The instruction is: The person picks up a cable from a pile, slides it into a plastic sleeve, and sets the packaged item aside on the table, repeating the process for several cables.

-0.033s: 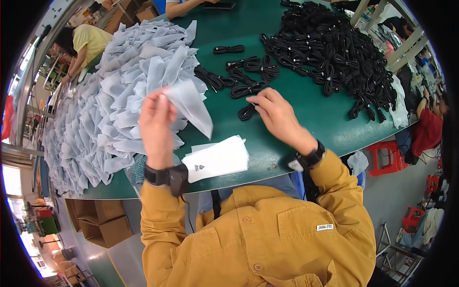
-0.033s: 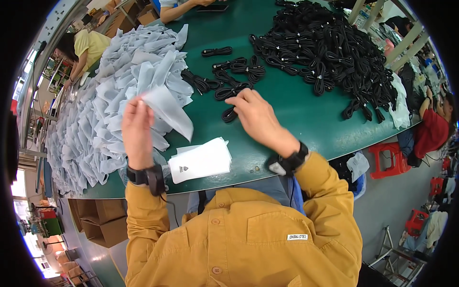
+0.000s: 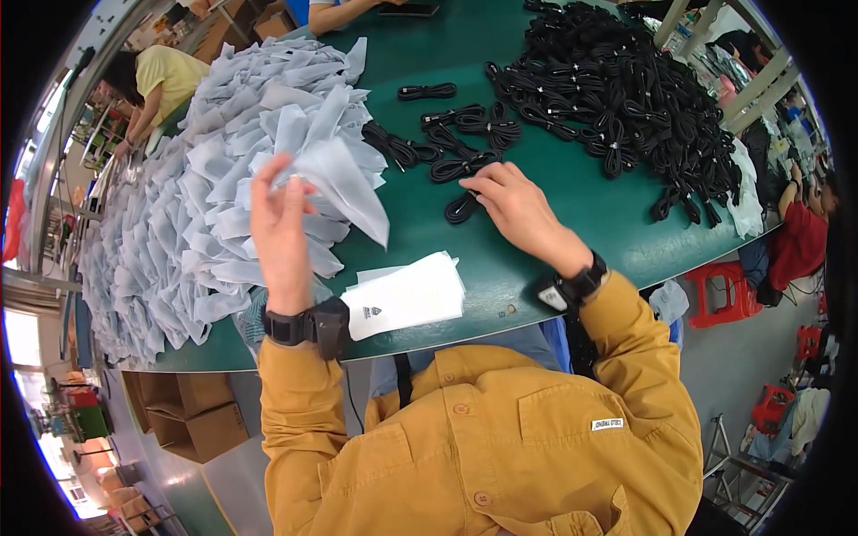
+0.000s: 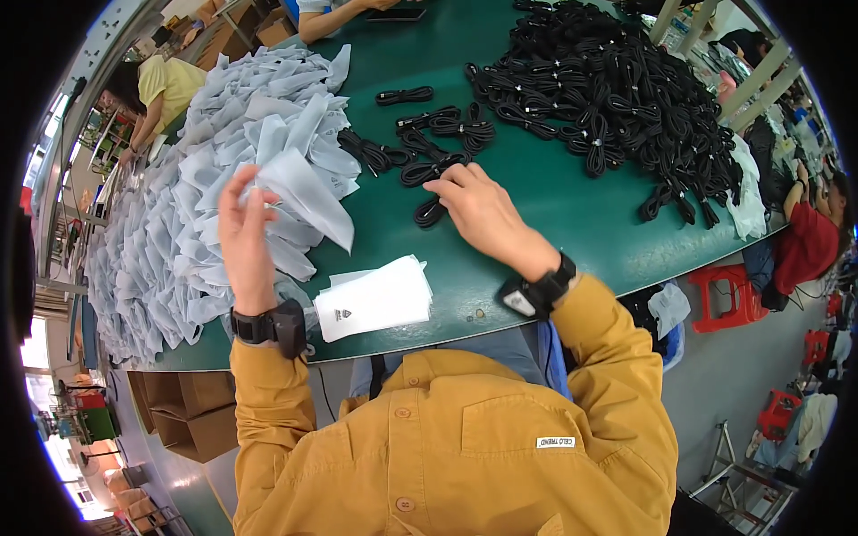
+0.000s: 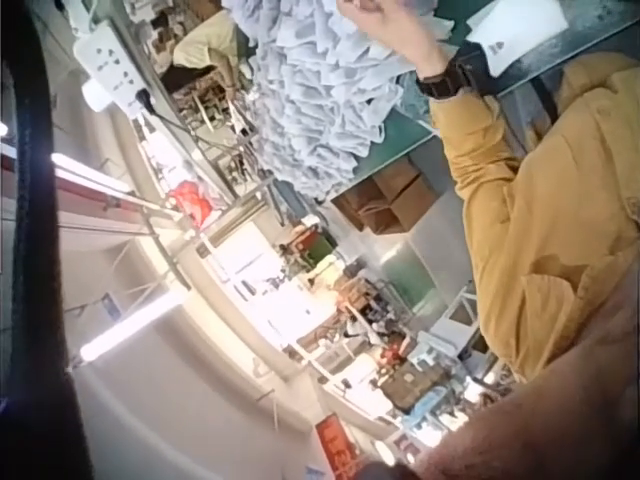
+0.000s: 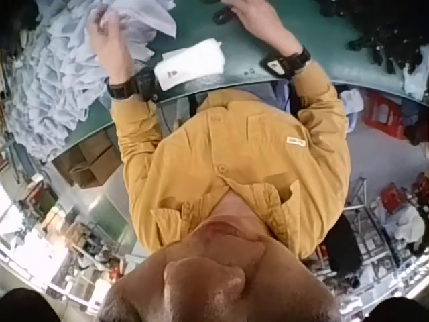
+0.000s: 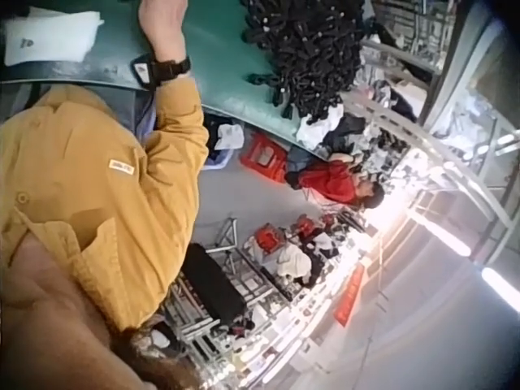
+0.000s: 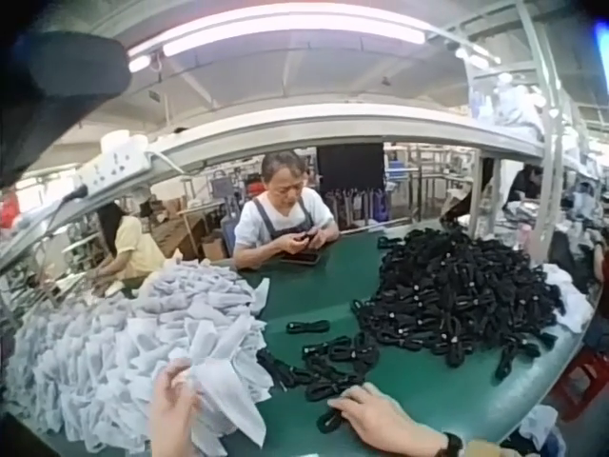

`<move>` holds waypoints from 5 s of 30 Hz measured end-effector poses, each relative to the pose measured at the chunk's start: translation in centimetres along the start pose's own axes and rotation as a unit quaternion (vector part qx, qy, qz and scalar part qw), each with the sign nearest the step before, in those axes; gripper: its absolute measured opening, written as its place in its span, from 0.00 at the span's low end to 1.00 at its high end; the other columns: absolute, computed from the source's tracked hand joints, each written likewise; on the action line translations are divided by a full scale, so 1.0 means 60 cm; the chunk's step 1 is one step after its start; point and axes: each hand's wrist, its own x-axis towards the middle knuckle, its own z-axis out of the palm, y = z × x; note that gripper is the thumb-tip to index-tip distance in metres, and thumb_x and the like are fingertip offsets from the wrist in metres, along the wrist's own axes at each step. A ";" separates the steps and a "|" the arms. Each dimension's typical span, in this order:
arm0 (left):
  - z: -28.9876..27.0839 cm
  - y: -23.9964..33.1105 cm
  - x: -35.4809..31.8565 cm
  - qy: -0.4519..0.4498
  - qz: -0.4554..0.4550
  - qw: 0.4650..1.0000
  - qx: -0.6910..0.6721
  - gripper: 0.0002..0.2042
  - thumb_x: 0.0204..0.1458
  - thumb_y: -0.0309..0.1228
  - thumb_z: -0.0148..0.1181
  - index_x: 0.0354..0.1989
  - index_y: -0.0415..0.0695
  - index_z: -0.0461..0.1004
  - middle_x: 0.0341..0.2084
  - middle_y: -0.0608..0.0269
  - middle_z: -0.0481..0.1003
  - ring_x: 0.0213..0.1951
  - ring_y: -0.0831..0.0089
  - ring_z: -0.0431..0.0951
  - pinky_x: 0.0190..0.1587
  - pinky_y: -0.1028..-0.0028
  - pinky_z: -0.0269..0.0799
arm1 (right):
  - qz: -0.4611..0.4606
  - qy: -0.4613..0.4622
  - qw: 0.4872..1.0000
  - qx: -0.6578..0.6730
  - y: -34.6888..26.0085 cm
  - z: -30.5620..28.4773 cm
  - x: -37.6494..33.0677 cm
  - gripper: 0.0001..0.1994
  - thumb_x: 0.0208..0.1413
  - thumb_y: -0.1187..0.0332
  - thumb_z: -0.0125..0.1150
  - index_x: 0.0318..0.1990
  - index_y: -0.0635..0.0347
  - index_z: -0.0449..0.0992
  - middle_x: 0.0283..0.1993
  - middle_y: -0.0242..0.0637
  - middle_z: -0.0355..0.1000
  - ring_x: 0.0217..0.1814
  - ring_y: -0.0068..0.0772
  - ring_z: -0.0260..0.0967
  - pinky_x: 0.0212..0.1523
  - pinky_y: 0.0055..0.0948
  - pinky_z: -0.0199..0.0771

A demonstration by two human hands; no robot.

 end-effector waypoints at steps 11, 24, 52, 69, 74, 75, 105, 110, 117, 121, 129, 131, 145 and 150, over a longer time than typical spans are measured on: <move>0.056 -0.091 -0.208 -0.293 0.091 0.916 0.258 0.07 0.48 0.23 0.66 0.35 0.39 0.74 0.34 0.57 0.72 0.31 0.60 0.75 0.33 0.68 0.72 | -0.085 -0.118 0.965 -0.216 0.013 0.012 -0.042 0.13 0.51 0.75 0.62 0.44 0.67 0.74 0.37 0.42 0.67 0.41 0.44 0.66 0.38 0.39 0.69; 0.061 -0.120 -0.230 -0.229 -0.101 0.951 0.180 0.05 0.52 0.23 0.62 0.33 0.37 0.72 0.27 0.55 0.73 0.27 0.63 0.74 0.32 0.70 0.71 | 0.120 -0.045 0.985 0.112 -0.059 -0.003 -0.115 0.08 0.56 0.75 0.61 0.43 0.65 0.74 0.33 0.43 0.70 0.31 0.45 0.71 0.32 0.37 0.71; 0.053 -0.059 -0.148 -0.268 -0.025 0.961 0.066 0.02 0.57 0.23 0.57 0.35 0.39 0.71 0.44 0.60 0.72 0.44 0.72 0.72 0.48 0.72 0.69 | -0.128 -0.060 0.975 0.169 -0.097 -0.017 -0.059 0.11 0.51 0.78 0.67 0.43 0.62 0.77 0.47 0.42 0.65 0.44 0.38 0.67 0.41 0.30 0.73; -0.045 -0.085 -0.004 -0.128 -0.183 0.934 -0.279 0.06 0.62 0.28 0.56 0.42 0.39 0.74 0.43 0.62 0.77 0.45 0.76 0.76 0.46 0.72 0.76 | 0.041 -0.017 0.983 0.178 -0.058 -0.002 0.022 0.11 0.55 0.74 0.63 0.45 0.62 0.75 0.45 0.40 0.69 0.47 0.38 0.70 0.40 0.31 0.73; -0.057 -0.053 0.014 -0.033 0.091 0.980 0.175 0.07 0.60 0.28 0.58 0.42 0.39 0.75 0.45 0.62 0.77 0.39 0.76 0.76 0.42 0.75 0.72 | -0.004 -0.030 0.989 -0.144 0.037 0.018 0.016 0.14 0.54 0.72 0.62 0.48 0.63 0.73 0.43 0.43 0.69 0.48 0.42 0.69 0.42 0.37 0.72; -0.059 -0.052 0.016 -0.038 0.099 0.974 0.202 0.07 0.60 0.28 0.58 0.43 0.40 0.75 0.45 0.62 0.77 0.39 0.76 0.76 0.41 0.76 0.71 | -0.009 -0.071 0.979 -0.189 0.050 0.026 0.010 0.14 0.54 0.72 0.62 0.48 0.63 0.72 0.43 0.43 0.69 0.48 0.43 0.68 0.42 0.38 0.72; -0.170 -0.129 0.158 -0.114 -0.067 0.979 0.154 0.07 0.55 0.23 0.61 0.40 0.36 0.73 0.28 0.62 0.76 0.25 0.79 0.77 0.28 0.78 0.74 | 0.172 -0.081 0.977 0.096 -0.009 -0.006 -0.123 0.10 0.61 0.73 0.55 0.47 0.69 0.73 0.35 0.44 0.68 0.27 0.37 0.69 0.32 0.34 0.69; -0.166 -0.048 0.221 -0.111 0.079 0.971 0.195 0.06 0.56 0.23 0.59 0.40 0.36 0.72 0.26 0.64 0.74 0.25 0.80 0.74 0.27 0.79 0.71 | 0.167 -0.066 0.980 0.081 -0.016 -0.002 -0.126 0.11 0.61 0.73 0.55 0.48 0.69 0.72 0.35 0.44 0.68 0.26 0.36 0.69 0.31 0.33 0.69; -0.148 0.019 0.267 -0.129 0.077 0.946 0.286 0.08 0.57 0.25 0.59 0.43 0.37 0.72 0.28 0.64 0.75 0.25 0.78 0.74 0.28 0.77 0.72 | 0.171 -0.013 0.982 0.075 -0.014 0.014 -0.139 0.14 0.62 0.73 0.55 0.53 0.67 0.72 0.36 0.43 0.70 0.27 0.35 0.70 0.32 0.32 0.71; -0.192 0.010 0.276 -0.059 0.193 0.899 0.388 0.10 0.56 0.25 0.60 0.46 0.38 0.73 0.32 0.60 0.76 0.30 0.73 0.77 0.31 0.74 0.73 | 0.172 0.017 0.982 0.079 -0.021 0.021 -0.137 0.16 0.61 0.73 0.55 0.57 0.62 0.71 0.37 0.44 0.70 0.27 0.38 0.70 0.32 0.33 0.71; -0.008 -0.010 -0.091 -0.301 0.120 0.896 0.303 0.03 0.52 0.23 0.61 0.33 0.39 0.76 0.31 0.55 0.73 0.35 0.58 0.76 0.37 0.66 0.73 | 0.168 -0.014 0.986 -0.003 -0.036 0.018 -0.129 0.20 0.59 0.74 0.56 0.60 0.52 0.72 0.34 0.42 0.70 0.28 0.43 0.68 0.31 0.35 0.70; 0.023 -0.048 -0.170 -0.330 0.063 0.911 0.238 0.05 0.49 0.22 0.63 0.33 0.39 0.74 0.30 0.53 0.71 0.37 0.55 0.75 0.39 0.65 0.72 | 0.170 -0.013 0.985 -0.005 -0.041 0.019 -0.125 0.20 0.59 0.73 0.56 0.59 0.51 0.72 0.33 0.41 0.70 0.28 0.42 0.68 0.31 0.36 0.70; 0.058 -0.122 -0.227 -0.263 -0.019 0.938 0.224 0.04 0.52 0.21 0.63 0.33 0.36 0.74 0.29 0.62 0.75 0.30 0.72 0.75 0.32 0.74 0.71 | 0.132 0.022 0.981 0.142 -0.093 0.002 -0.135 0.18 0.57 0.74 0.61 0.56 0.54 0.75 0.31 0.40 0.67 0.28 0.36 0.65 0.29 0.32 0.68; 0.053 -0.117 -0.221 -0.245 -0.217 0.940 0.095 0.03 0.55 0.21 0.62 0.33 0.35 0.74 0.30 0.67 0.75 0.31 0.81 0.73 0.36 0.79 0.70 | 0.081 -0.017 0.992 0.095 -0.097 -0.003 -0.145 0.20 0.55 0.76 0.62 0.56 0.53 0.75 0.32 0.38 0.66 0.29 0.36 0.65 0.30 0.30 0.68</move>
